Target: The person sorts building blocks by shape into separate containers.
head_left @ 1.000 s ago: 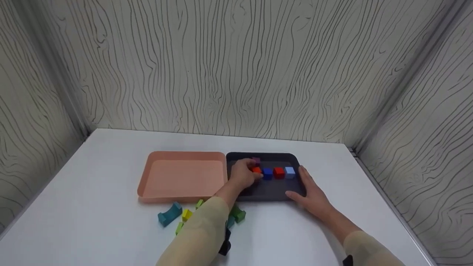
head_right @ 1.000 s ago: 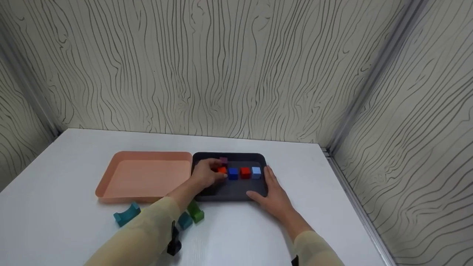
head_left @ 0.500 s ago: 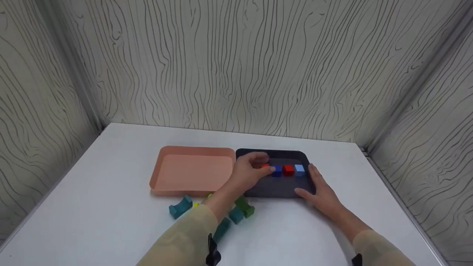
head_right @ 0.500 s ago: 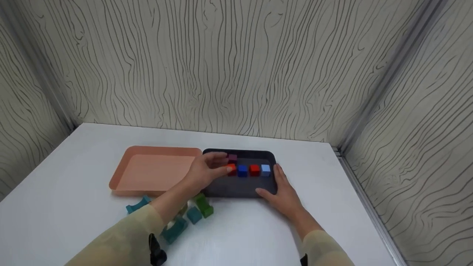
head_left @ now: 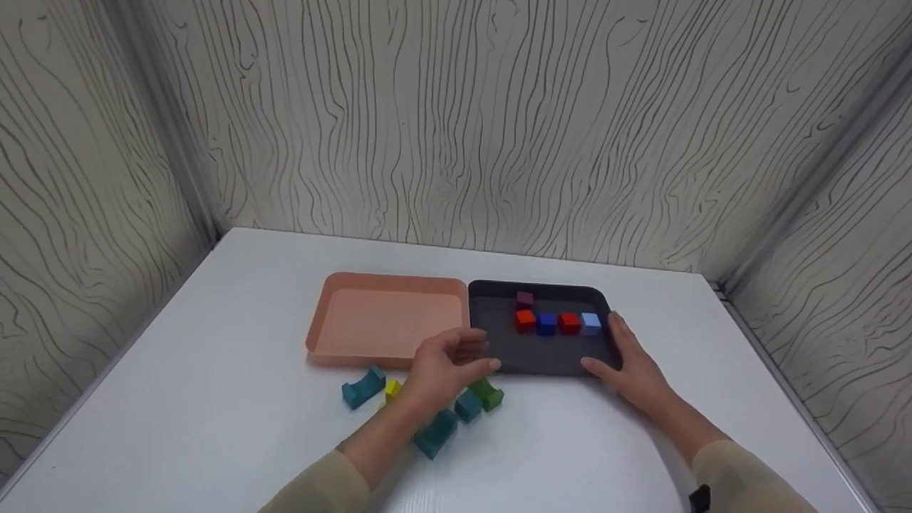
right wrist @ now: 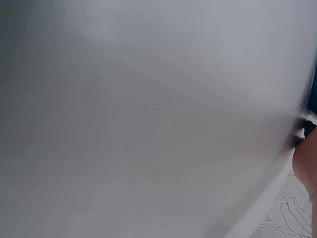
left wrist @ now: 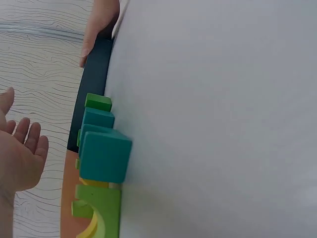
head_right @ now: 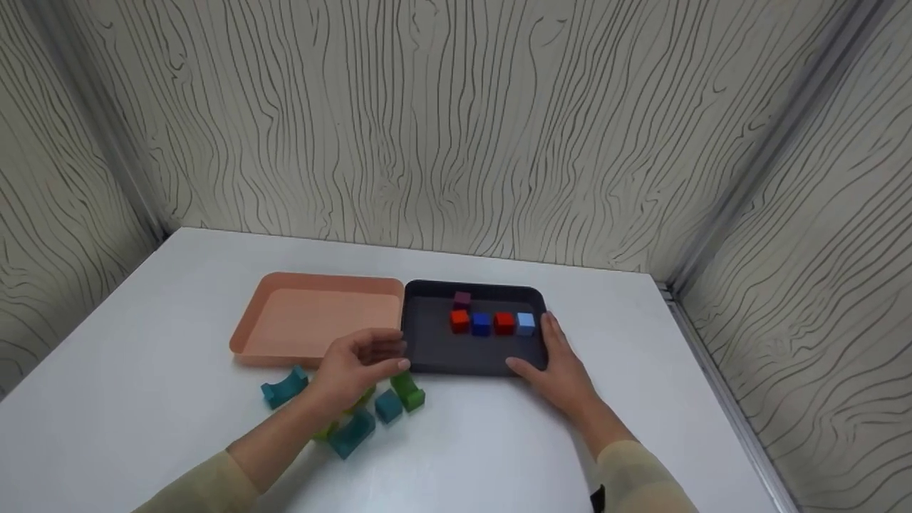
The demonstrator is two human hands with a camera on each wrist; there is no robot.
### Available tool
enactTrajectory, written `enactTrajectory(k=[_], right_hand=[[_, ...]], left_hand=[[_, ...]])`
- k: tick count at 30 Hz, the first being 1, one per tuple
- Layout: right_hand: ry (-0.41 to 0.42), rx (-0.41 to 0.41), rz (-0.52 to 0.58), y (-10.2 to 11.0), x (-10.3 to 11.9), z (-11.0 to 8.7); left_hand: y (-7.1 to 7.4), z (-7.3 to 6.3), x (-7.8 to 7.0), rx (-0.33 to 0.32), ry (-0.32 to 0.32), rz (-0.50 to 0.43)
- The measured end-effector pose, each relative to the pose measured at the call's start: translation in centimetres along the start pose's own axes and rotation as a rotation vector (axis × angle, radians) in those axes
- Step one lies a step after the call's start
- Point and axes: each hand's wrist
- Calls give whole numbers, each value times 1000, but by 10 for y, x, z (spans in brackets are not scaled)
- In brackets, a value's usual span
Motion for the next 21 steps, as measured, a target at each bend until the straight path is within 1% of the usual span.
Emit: enactTrajectory(k=[5,9,12,15,21], right_hand=[[-12,16,1,1,0,0],[-15,19,-4,2,-2,1],[-13,17,1,4,-2,1],[-12,18,6,4,-2,1],[2,18,-6,3,0,0]], left_hand=[[5,-19,13,11,3,72],[6,-29,19,3,32,110],[5,-31,20,6,54,121],[4,-32,22,26,66,133],[5,-34,21,55,79,147]])
Point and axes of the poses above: each hand's wrist, its own z-axis towards the middle knuckle, its own y-axis out of the back of the hand, x = y × z, and after that the axes turned 8 degrees about -z, right-handed
